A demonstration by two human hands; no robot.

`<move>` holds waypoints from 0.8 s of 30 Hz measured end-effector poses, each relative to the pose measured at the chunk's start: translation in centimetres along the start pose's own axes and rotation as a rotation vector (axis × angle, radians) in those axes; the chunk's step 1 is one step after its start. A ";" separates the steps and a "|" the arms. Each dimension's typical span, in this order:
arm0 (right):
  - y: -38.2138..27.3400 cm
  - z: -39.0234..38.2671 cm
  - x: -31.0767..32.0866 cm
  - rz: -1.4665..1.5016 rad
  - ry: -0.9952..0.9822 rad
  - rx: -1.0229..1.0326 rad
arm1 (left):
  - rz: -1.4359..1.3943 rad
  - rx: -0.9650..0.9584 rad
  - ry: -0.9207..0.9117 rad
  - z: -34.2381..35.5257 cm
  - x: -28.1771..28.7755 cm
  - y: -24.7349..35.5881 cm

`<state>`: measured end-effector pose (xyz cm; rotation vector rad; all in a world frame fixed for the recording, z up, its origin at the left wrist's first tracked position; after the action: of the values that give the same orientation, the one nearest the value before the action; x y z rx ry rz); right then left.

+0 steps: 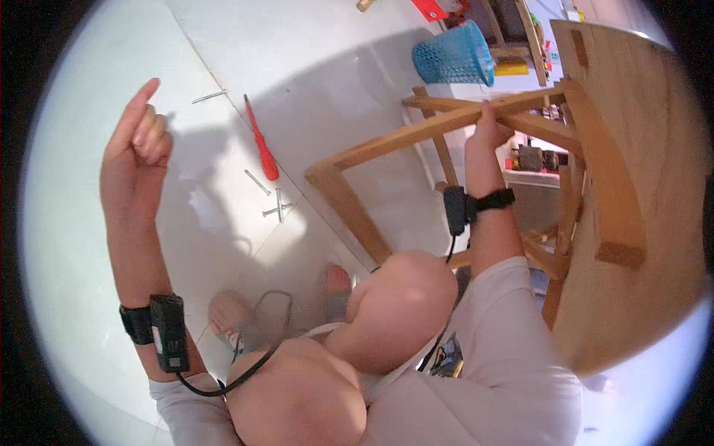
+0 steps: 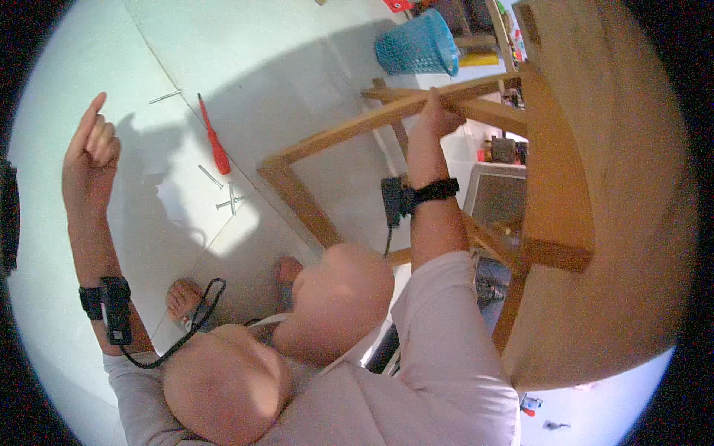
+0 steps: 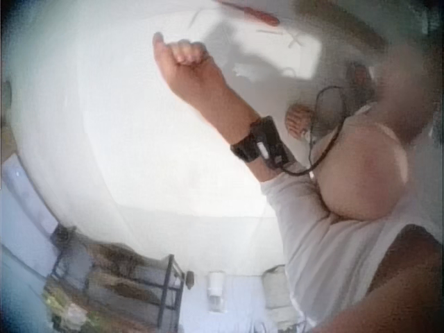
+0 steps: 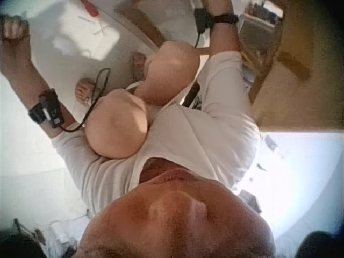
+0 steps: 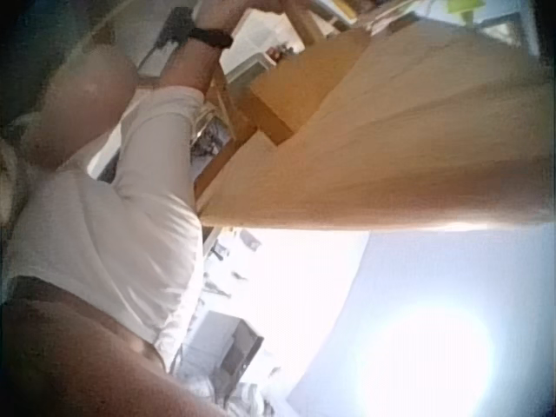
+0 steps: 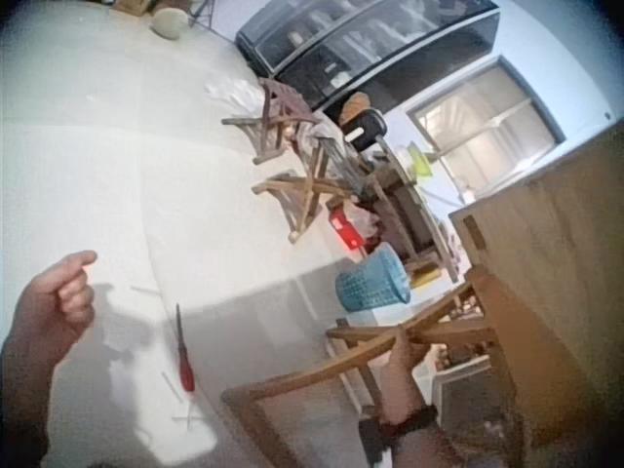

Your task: Repairing or assembling a wooden table by screwing in the leg support.

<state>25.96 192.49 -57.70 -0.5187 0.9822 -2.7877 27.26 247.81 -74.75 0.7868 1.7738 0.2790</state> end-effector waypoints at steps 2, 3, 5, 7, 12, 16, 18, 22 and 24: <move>-0.9 -2.1 -1.1 0.015 0.005 -0.098 | 0.022 -0.032 -0.072 0.1 1.6 0.5; -1.1 -2.1 -1.2 -0.077 -0.009 -0.076 | -0.010 -0.020 -0.077 0.1 1.7 0.6; -3.1 -3.0 -1.0 -0.083 -0.099 -0.086 | -0.037 0.004 -0.110 0.4 1.0 0.1; -1.4 -2.2 0.1 0.103 -0.177 -0.063 | -0.092 0.021 -0.152 0.9 -0.5 0.1; 4.8 -9.0 4.5 -0.236 -0.912 -0.255 | -0.064 0.084 -0.203 1.3 -3.5 -0.5; 5.0 -14.3 12.4 -0.201 -1.098 -0.304 | -0.105 0.139 -0.140 1.3 -4.8 -2.0; 7.5 -14.2 17.2 -0.110 -1.000 -0.448 | -0.066 0.126 -0.125 0.6 -5.8 -2.1; 13.5 -8.9 28.6 -0.319 -0.563 -0.541 | -0.126 0.148 -0.234 0.4 -6.4 -2.9; 14.1 -6.1 33.0 -0.376 -0.390 -0.501 | -0.107 0.170 -0.185 0.3 -6.8 -3.4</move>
<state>-6.71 177.05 -62.00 -1.3785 1.6166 -2.5400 27.40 240.89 -71.53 0.8079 1.6721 -0.0156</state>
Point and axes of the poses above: each hand's wrist, its own z-axis towards the middle knuckle, its own x-axis out of the back of the hand, y = z × x, the point moved 8 cm from there along z, towards the middle knuckle, and after that the axes turned 13 degrees about x, right-handed, at the moved point
